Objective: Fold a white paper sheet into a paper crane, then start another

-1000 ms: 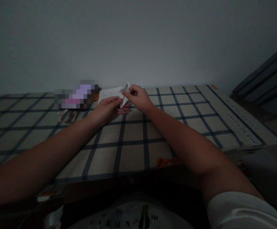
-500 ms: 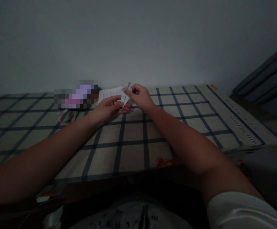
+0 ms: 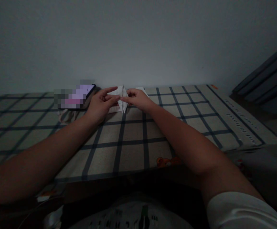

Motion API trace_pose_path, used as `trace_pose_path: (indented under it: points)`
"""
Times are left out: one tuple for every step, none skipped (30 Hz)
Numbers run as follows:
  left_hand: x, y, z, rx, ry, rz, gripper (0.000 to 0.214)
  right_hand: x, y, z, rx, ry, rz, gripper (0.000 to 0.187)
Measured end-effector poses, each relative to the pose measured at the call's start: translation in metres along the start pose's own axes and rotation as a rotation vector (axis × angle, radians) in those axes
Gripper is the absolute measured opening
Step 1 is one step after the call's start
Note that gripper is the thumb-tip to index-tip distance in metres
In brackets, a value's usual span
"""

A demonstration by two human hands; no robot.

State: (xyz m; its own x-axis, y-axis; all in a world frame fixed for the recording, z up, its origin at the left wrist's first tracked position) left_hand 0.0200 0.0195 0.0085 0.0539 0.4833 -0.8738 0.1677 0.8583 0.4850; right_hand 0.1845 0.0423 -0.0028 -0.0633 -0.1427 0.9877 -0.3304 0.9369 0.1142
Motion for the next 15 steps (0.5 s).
trace_pose_path:
  points:
    - [-0.001, 0.000, -0.001, -0.019, 0.002, 0.013, 0.057, 0.001, 0.000, 0.001, 0.011, 0.023, -0.007, 0.028]
    - [-0.002, 0.000, -0.002, -0.035, 0.004, 0.021, 0.056, 0.002, 0.000, 0.001, 0.010, 0.049, -0.014, 0.029]
    - [-0.003, 0.000, -0.003, -0.050, 0.006, 0.024, 0.056, 0.003, 0.000, 0.000, 0.000, 0.074, -0.021, 0.030]
    - [-0.004, 0.000, -0.003, -0.058, 0.009, 0.023, 0.057, 0.004, 0.001, 0.000, -0.015, 0.094, -0.026, 0.032]
    - [-0.004, 0.000, -0.004, -0.063, 0.013, 0.019, 0.058, 0.004, 0.001, -0.001, -0.031, 0.105, -0.027, 0.033]
    - [-0.003, 0.000, -0.004, -0.065, 0.014, 0.015, 0.060, 0.004, 0.001, -0.001, -0.041, 0.105, -0.026, 0.035]
    - [-0.003, 0.000, -0.003, -0.066, 0.011, 0.010, 0.061, 0.004, 0.001, -0.001, -0.046, 0.096, -0.026, 0.036]
    - [-0.001, 0.000, -0.002, -0.065, 0.004, 0.000, 0.063, 0.005, 0.001, -0.001, -0.047, 0.082, -0.032, 0.036]
    - [0.000, 0.000, -0.002, -0.063, -0.005, -0.015, 0.065, 0.005, 0.001, -0.001, -0.048, 0.067, -0.041, 0.035]
    - [0.002, 0.000, -0.001, -0.057, -0.014, -0.036, 0.067, 0.006, 0.001, -0.001, -0.048, 0.056, -0.054, 0.035]
    - [0.005, -0.001, 0.000, -0.050, -0.023, -0.058, 0.069, 0.007, 0.000, -0.001, -0.046, 0.049, -0.068, 0.034]
    - [0.007, -0.001, 0.000, -0.043, -0.030, -0.077, 0.072, 0.008, 0.000, 0.000, -0.043, 0.048, -0.082, 0.035]
    - [0.008, -0.001, 0.001, -0.033, -0.038, -0.088, 0.074, 0.009, -0.001, 0.000, -0.039, 0.051, -0.093, 0.036]
    - [0.010, 0.000, 0.000, -0.027, -0.046, -0.090, 0.075, 0.010, -0.002, 0.001, -0.037, 0.057, -0.097, 0.037]
    - [0.010, 0.000, 0.000, -0.023, -0.053, -0.085, 0.075, 0.010, -0.002, 0.002, -0.036, 0.065, -0.090, 0.038]
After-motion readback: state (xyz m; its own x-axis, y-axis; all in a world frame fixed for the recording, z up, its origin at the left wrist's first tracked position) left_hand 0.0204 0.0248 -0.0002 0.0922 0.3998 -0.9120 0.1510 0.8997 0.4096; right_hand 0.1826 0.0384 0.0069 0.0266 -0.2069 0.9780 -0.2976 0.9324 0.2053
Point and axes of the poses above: each hand's wrist, its own y-axis towards the middle knuckle, its own z-axis out of the palm, x = y × z, the point moved 5 cm from there along y, towards the middle knuckle, and after that the axes turned 11 degrees about z, right-handed, at the moved point
